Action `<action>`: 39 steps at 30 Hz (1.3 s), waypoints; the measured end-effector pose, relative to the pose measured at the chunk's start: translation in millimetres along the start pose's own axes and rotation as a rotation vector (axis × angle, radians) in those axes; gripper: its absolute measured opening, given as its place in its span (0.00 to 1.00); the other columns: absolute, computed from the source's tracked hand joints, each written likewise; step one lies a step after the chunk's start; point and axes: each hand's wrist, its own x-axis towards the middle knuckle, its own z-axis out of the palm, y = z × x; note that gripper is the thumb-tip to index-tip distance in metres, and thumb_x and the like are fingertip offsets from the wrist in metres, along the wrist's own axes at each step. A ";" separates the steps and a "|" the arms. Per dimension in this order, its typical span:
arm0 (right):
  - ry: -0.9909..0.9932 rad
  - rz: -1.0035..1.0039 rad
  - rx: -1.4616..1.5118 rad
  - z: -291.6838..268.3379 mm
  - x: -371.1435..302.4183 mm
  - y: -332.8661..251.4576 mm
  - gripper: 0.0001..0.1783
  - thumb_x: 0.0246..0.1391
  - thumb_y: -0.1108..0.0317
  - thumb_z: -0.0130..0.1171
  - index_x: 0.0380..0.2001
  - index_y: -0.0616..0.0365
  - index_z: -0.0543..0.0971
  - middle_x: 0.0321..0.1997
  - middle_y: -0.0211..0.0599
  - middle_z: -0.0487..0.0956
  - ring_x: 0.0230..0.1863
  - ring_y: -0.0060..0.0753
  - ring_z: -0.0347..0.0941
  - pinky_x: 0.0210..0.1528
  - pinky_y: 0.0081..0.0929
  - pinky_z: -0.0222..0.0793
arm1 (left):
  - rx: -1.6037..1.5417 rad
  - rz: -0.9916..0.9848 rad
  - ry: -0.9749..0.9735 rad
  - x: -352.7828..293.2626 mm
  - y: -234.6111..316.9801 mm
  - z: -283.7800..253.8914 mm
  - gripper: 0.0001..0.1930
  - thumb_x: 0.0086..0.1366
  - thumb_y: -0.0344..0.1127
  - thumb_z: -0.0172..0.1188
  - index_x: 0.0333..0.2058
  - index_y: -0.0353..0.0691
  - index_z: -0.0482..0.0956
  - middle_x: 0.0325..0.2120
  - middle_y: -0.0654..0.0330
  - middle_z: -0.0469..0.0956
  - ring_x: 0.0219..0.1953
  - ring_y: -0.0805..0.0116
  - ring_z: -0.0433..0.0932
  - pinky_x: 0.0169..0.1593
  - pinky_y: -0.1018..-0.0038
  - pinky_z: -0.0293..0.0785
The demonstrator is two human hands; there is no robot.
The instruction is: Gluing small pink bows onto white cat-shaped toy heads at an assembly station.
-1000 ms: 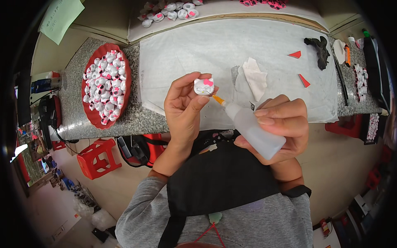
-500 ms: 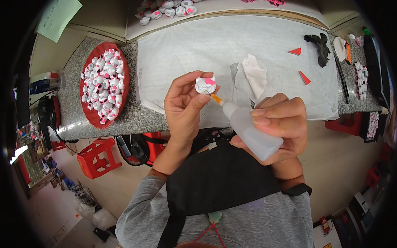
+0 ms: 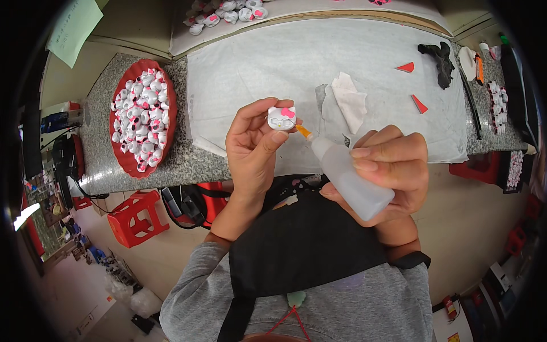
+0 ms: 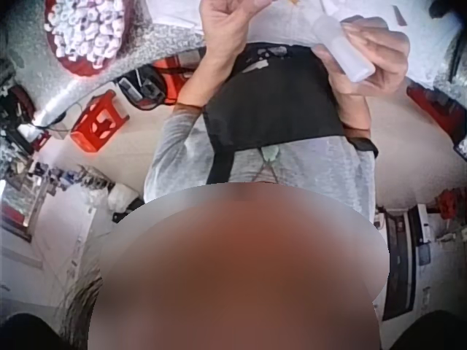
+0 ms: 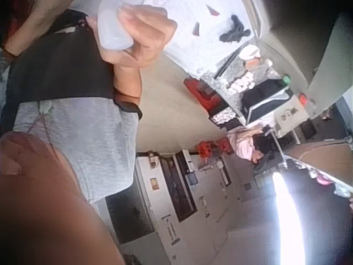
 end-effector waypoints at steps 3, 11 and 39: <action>-0.002 0.002 -0.007 -0.8 0.4 -0.7 0.20 0.27 0.72 0.64 0.27 0.57 0.65 0.27 0.34 0.63 0.22 0.22 0.57 0.19 0.17 0.57 | 0.002 0.000 -0.002 0.5 -0.4 1.1 0.19 0.47 0.22 0.53 0.40 0.31 0.62 0.37 0.48 0.67 0.36 0.63 0.71 0.42 0.71 0.67; -0.025 0.003 0.007 0.7 0.2 -0.1 0.21 0.27 0.72 0.64 0.27 0.56 0.65 0.27 0.34 0.63 0.22 0.22 0.58 0.19 0.16 0.58 | 0.010 -0.007 -0.007 0.0 -0.7 1.3 0.19 0.47 0.20 0.52 0.40 0.31 0.62 0.37 0.49 0.68 0.37 0.64 0.70 0.43 0.71 0.67; -0.032 0.044 -0.023 2.1 0.5 -1.5 0.20 0.27 0.71 0.64 0.26 0.56 0.66 0.27 0.33 0.63 0.21 0.22 0.58 0.19 0.17 0.57 | 0.274 0.124 -0.070 -0.7 -3.6 -4.2 0.17 0.47 0.19 0.52 0.39 0.31 0.64 0.38 0.50 0.67 0.40 0.68 0.67 0.44 0.77 0.62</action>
